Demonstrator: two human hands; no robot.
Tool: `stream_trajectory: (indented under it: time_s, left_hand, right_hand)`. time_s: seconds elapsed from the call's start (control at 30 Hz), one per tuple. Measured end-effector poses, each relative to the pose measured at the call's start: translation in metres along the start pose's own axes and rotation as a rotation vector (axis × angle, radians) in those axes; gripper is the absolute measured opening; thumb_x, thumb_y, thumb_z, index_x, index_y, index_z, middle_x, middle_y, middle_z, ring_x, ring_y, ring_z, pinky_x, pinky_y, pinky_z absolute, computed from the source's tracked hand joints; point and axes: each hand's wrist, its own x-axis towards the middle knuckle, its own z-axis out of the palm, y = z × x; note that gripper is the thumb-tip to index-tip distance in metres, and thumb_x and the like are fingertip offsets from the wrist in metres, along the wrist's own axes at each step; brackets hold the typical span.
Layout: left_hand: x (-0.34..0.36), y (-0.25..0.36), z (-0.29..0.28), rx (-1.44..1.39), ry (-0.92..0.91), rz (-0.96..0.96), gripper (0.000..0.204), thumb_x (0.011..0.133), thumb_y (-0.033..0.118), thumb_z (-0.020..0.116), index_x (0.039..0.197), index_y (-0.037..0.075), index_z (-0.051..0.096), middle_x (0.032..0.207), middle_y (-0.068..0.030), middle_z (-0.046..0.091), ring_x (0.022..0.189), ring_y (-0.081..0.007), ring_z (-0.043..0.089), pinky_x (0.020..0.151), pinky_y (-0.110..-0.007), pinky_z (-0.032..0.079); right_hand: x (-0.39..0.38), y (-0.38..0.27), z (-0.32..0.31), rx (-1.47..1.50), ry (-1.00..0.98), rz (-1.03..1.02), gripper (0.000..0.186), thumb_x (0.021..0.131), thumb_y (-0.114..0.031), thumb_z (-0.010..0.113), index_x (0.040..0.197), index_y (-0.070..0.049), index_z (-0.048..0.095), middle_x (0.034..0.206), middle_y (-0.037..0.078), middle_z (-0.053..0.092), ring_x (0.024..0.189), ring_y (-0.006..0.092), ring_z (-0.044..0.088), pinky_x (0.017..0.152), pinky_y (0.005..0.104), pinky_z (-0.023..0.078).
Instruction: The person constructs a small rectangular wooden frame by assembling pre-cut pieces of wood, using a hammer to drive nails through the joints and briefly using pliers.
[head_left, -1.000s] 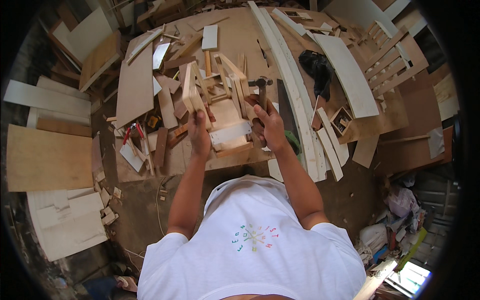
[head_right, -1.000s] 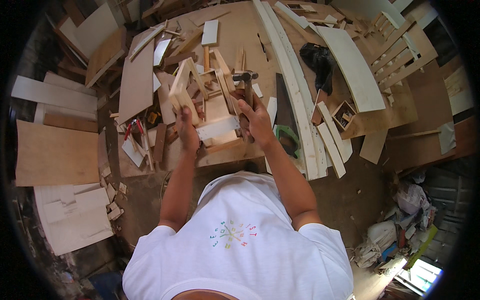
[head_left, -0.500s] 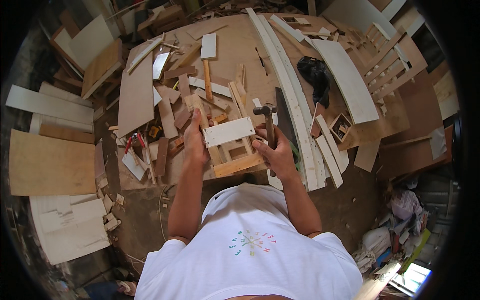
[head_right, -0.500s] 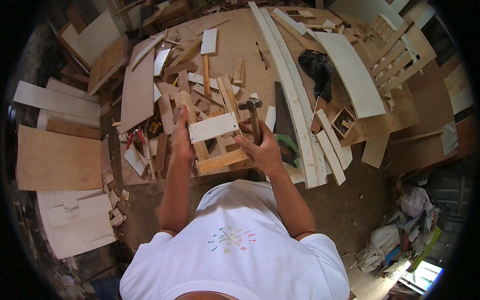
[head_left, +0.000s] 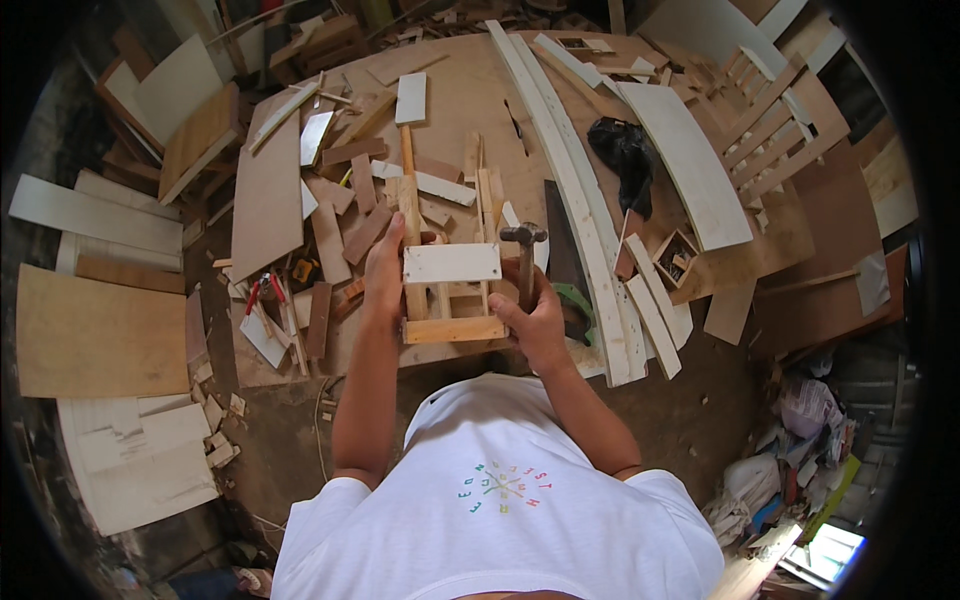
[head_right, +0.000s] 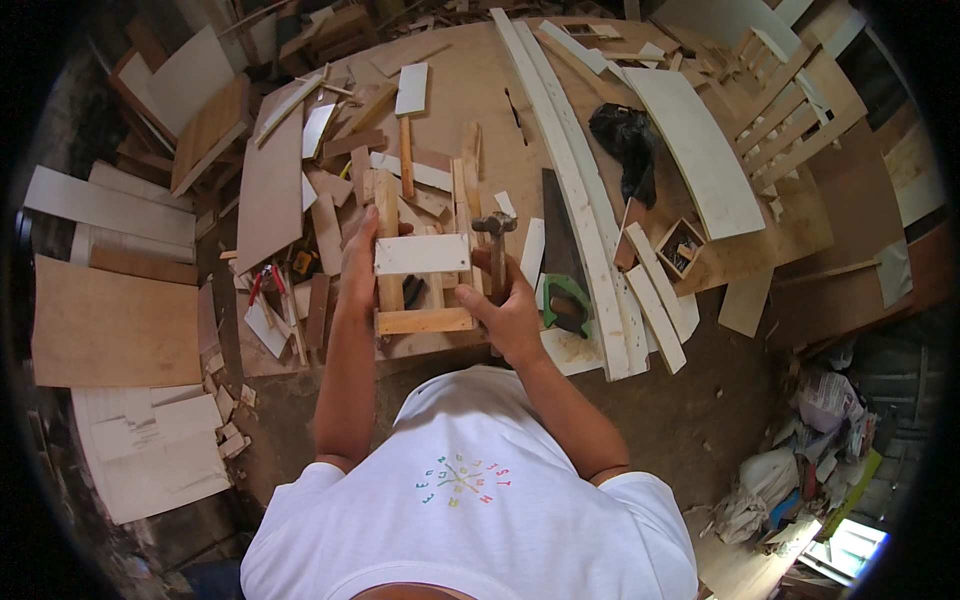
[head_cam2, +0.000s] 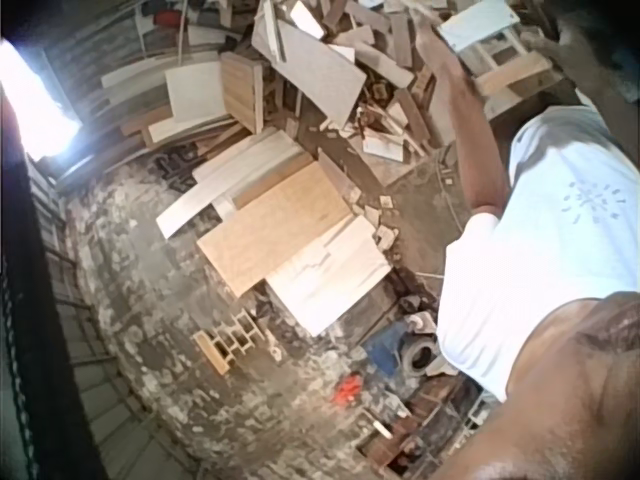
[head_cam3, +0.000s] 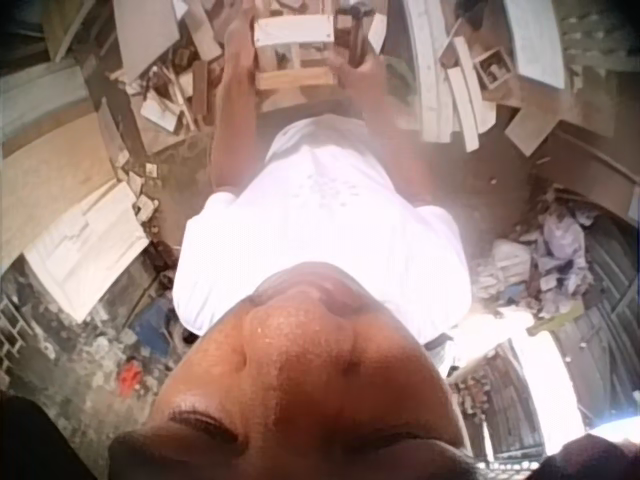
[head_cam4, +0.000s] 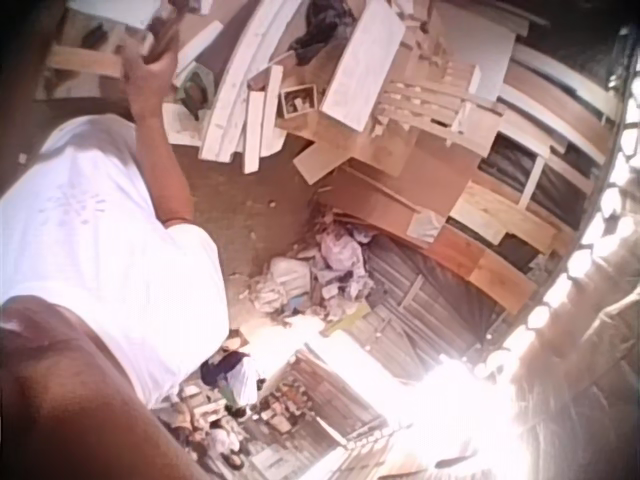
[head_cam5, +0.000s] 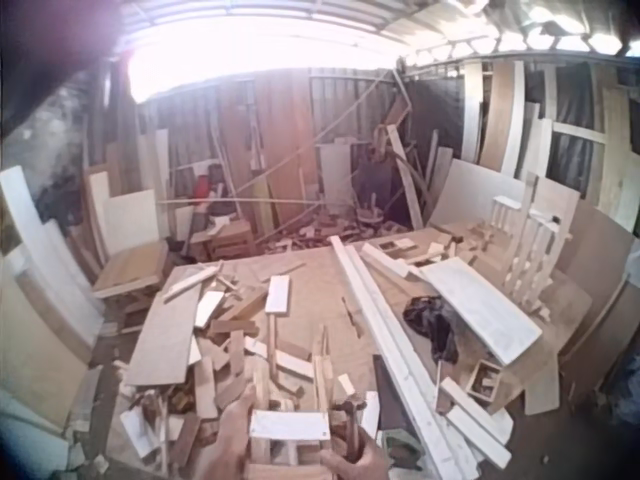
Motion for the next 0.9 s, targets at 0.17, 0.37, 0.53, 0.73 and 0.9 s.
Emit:
stream_trajectory:
  time_s: [0.17,0.37,0.53,0.73,0.9]
  left_hand:
    - [-0.029,-0.007,-0.006,0.155,-0.009,0.229,0.065,0.105,0.044,0.063,0.151,0.000,0.051,0.131,-0.0114,0.068,0.116,-0.0156,0.065,0.096,-0.031,0.052]
    - [-0.054,-0.015,-0.005,0.177,-0.124,0.170,0.074,0.103,0.035,0.065,0.165,0.010,0.033,0.146,-0.0095,0.057,0.131,-0.0199,0.056,0.103,-0.034,0.050]
    - [-0.060,-0.010,-0.004,0.140,-0.170,0.145,0.085,0.094,0.031,0.076,0.163,0.007,0.032,0.131,-0.0106,0.062,0.110,-0.0182,0.064,0.084,-0.032,0.058]
    - [-0.053,-0.013,-0.016,0.048,-0.237,0.018,0.079,0.086,0.031,0.082,0.151,0.005,0.044,0.107,-0.0068,0.064,0.079,-0.0138,0.065,0.066,-0.032,0.058]
    - [-0.059,-0.013,-0.009,0.095,-0.205,0.024,0.056,0.086,0.037,0.079,0.128,0.006,0.059,0.094,-0.0003,0.058,0.076,-0.0091,0.056,0.063,-0.026,0.051]
  right_hand:
    - [0.001,-0.002,0.000,-0.055,0.000,0.064,0.069,0.088,-0.032,0.082,0.141,0.004,0.055,0.134,0.016,0.065,0.121,0.0238,0.063,0.105,0.0360,0.049]
    - [-0.001,-0.010,-0.006,-0.351,0.069,-0.099,0.058,0.098,-0.034,0.073,0.142,0.001,0.057,0.118,0.013,0.069,0.098,0.0206,0.069,0.090,0.0348,0.055]
    - [-0.026,-0.064,-0.033,-0.376,-0.027,-0.059,0.051,0.109,-0.030,0.059,0.152,-0.004,0.052,0.080,0.007,0.065,0.064,0.0168,0.062,0.063,0.0340,0.054]
    - [-0.025,-0.139,-0.035,-0.807,-0.230,-0.113,0.053,0.108,-0.015,0.057,0.160,-0.013,0.045,0.072,0.011,0.061,0.062,0.0196,0.062,0.063,0.0348,0.053]
    - [-0.028,-0.110,-0.041,-0.800,-0.073,-0.514,0.055,0.107,-0.012,0.059,0.160,-0.010,0.045,0.077,0.011,0.064,0.064,0.0211,0.063,0.065,0.0327,0.053]
